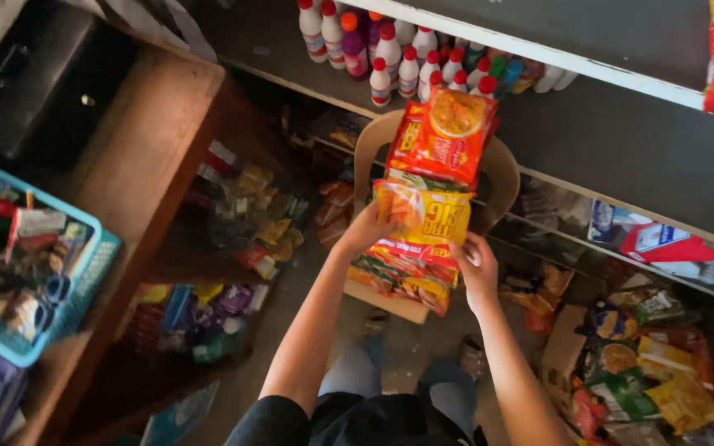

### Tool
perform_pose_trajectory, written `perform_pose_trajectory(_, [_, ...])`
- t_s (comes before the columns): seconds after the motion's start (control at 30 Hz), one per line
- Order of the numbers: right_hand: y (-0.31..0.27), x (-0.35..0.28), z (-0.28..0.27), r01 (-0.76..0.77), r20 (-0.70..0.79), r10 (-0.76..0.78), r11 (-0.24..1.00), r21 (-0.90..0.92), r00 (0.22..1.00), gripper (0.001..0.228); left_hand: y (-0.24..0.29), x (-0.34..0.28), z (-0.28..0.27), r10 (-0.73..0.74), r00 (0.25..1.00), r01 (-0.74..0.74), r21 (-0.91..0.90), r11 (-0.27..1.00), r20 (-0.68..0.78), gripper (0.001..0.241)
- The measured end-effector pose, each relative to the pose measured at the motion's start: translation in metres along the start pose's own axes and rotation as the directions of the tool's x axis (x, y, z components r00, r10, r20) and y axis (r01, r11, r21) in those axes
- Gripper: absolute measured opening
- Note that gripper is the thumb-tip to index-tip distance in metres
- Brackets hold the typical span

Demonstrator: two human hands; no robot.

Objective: Removing instant noodle packets from a shelf and stacking them onto a chair.

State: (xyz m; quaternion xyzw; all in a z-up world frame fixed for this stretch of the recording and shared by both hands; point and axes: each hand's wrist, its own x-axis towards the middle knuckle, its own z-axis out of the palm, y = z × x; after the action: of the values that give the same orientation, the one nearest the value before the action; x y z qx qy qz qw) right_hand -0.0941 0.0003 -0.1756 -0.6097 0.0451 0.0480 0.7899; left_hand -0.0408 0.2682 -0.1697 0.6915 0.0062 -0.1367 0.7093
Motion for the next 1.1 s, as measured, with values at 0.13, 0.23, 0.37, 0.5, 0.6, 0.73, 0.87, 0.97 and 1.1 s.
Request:
perform_pose_trajectory(0.13, [0.004, 0.008, 0.024, 0.064, -0.122, -0.078, 0.991, -0.115, 0.989, 0.034, 0.028, 0.012, -0.006, 0.102, 0.990, -0.078, 0.230, 0.970, -0.096, 0.064])
perform_pose_trajectory(0.23, [0.018, 0.018, 0.022, 0.098, -0.221, -0.146, 0.972, -0.213, 0.964, 0.029, 0.019, 0.025, -0.004, 0.188, 0.976, -0.178, 0.094, 0.980, -0.108, 0.065])
perform_pose_trajectory(0.37, [0.018, 0.024, 0.026, 0.055, -0.305, -0.130, 0.968, -0.244, 0.943, 0.031, -0.002, 0.038, 0.001, 0.340, 0.916, -0.232, 0.408, 0.883, -0.215, 0.084])
perform_pose_trajectory(0.5, [0.011, 0.027, 0.032, 0.184, -0.289, -0.263, 0.944, -0.274, 0.920, 0.028, 0.016, 0.037, 0.004, 0.451, 0.871, -0.390, 0.286, 0.876, -0.196, 0.070])
perform_pose_trajectory(0.6, [0.008, 0.026, 0.037, 0.123, -0.262, -0.254, 0.895, -0.429, 0.931, 0.018, 0.013, 0.048, 0.010, 0.227, 0.936, -0.156, 0.261, 0.953, -0.268, 0.086])
perform_pose_trajectory(0.73, [-0.007, 0.019, 0.043, 0.093, -0.231, -0.289, 0.786, -0.611, 0.929, 0.022, 0.024, 0.034, 0.020, 0.297, 0.881, -0.055, 0.545, 0.837, -0.368, 0.098])
perform_pose_trajectory(0.87, [-0.024, 0.013, 0.049, 0.228, -0.153, -0.458, 0.671, -0.705, 0.876, 0.029, 0.046, 0.007, 0.037, 0.512, 0.760, -0.121, 0.686, 0.718, -0.401, 0.087])
perform_pose_trajectory(0.97, [-0.052, 0.008, 0.051, 0.331, -0.051, -0.630, 0.473, -0.816, 0.775, 0.031, 0.060, -0.006, 0.062, 0.596, 0.733, -0.175, 0.756, 0.630, -0.327, 0.078])
perform_pose_trajectory(1.1, [-0.110, 0.000, 0.047, 0.415, 0.052, -0.634, 0.441, -0.796, 0.772, 0.034, 0.104, -0.009, 0.112, 0.595, 0.782, -0.285, 0.740, 0.609, -0.188, 0.071])
